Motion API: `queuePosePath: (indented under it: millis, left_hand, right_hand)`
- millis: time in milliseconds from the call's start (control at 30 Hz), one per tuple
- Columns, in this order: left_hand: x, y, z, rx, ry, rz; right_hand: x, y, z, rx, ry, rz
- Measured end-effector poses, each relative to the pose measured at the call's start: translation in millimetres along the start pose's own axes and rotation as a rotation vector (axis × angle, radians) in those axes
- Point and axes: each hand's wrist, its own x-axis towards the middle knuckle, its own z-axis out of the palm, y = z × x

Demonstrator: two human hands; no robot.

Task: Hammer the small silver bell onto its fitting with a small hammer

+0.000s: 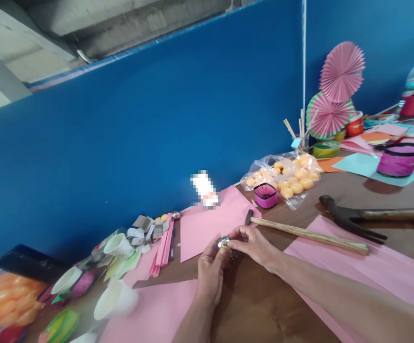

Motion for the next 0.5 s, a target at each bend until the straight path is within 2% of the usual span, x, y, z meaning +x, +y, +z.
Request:
queuePosePath:
  millis: [267, 500]
  left_hand:
    - [-0.4, 1.6, 1.1, -0.184, -0.007, -0.052]
    - [-2.2, 4.8, 3.2, -0.105, -0.003, -0.042]
  right_hand:
    - [-0.9, 0.7, 1.9, -0.037, -0.031, -0.071]
    - [-4.9, -6.5, 3.4, -0.106, -0.082, -0.131]
